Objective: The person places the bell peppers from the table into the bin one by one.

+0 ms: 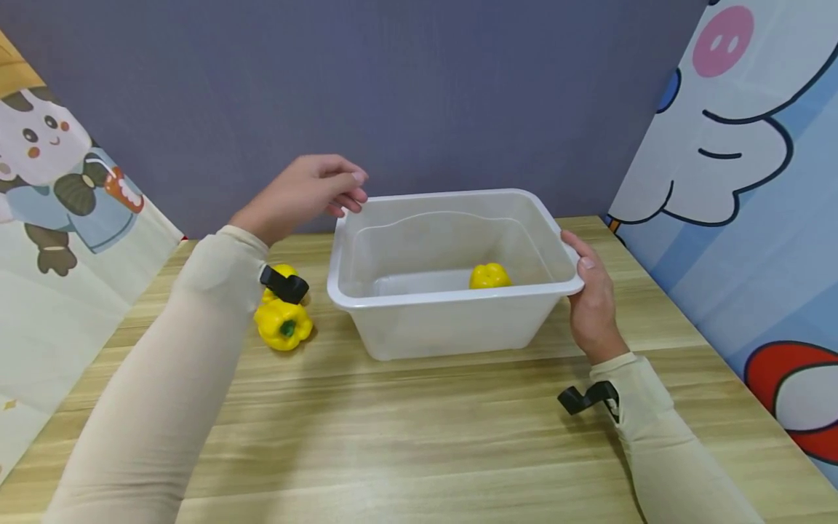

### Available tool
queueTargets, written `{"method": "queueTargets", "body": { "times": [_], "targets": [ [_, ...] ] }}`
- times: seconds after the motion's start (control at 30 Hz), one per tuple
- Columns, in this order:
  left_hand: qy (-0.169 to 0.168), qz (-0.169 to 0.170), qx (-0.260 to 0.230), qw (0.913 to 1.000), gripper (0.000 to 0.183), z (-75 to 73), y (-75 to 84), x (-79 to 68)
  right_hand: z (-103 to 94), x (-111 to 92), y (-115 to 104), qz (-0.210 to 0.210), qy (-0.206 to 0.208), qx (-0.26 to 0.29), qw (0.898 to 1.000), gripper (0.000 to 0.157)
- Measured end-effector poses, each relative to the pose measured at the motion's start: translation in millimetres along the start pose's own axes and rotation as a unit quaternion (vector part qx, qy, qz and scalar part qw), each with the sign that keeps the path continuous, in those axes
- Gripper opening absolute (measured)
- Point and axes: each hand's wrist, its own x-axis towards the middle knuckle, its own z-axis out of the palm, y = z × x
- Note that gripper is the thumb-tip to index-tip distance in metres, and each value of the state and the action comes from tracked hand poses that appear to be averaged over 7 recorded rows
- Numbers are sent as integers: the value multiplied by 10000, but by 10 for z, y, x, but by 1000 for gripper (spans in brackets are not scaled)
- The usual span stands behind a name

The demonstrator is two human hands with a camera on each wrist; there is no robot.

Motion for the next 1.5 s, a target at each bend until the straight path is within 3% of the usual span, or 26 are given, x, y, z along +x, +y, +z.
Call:
{"method": "queueTargets", "body": {
  "times": [0.27, 0.57, 1.17, 1.5],
  "targets": [
    [121, -83, -27, 9999, 45, -107, -88, -92, 0, -13, -33, 379, 47, -274, 9989, 56],
    [179, -387, 71, 9991, 46, -148, -238, -167, 31, -38, 3, 343, 497, 22, 9982, 39],
    [94, -522, 210, 9984, 45, -194, -517, -268, 28, -26, 23, 340, 256, -53, 9991, 43],
    [-138, -366, 174, 9991, 42, -160, -652, -328, 26, -16, 2, 335, 227, -181, 9990, 45]
  ]
}}
